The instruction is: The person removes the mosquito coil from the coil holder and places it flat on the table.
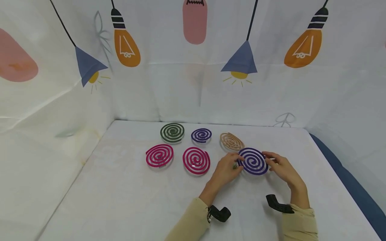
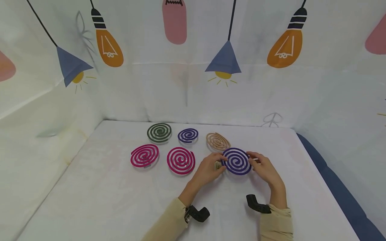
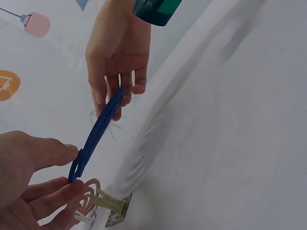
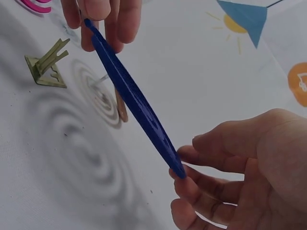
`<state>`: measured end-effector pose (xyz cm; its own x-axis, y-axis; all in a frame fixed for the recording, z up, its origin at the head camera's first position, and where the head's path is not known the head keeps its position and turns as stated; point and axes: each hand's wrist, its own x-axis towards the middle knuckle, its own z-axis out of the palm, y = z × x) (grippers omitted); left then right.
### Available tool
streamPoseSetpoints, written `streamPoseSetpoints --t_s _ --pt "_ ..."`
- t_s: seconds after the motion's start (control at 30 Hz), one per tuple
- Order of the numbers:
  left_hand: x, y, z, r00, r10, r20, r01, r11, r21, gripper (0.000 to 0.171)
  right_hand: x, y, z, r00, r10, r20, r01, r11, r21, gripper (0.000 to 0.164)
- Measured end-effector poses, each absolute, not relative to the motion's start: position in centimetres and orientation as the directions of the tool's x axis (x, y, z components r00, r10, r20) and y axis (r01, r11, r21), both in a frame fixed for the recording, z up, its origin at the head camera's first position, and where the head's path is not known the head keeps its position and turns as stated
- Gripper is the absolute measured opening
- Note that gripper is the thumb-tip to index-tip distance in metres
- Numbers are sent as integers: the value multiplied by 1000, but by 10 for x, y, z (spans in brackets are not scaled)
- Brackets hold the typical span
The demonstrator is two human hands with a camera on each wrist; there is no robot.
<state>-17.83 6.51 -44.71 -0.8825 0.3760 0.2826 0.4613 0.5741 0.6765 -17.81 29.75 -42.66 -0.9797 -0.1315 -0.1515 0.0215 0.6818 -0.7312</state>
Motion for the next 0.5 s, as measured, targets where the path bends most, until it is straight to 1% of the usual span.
streamPoseSetpoints --t_s 0.27,0.5 --pt "-178 75 -450 -881 352 316 470 570 674 25 -176 303 -426 -981 -109 -163 48 673 -739 48" --pt "-181 81 -456 -854 384 352 521 608 600 29 -174 306 -426 -980 -81 -184 81 680 -729 50"
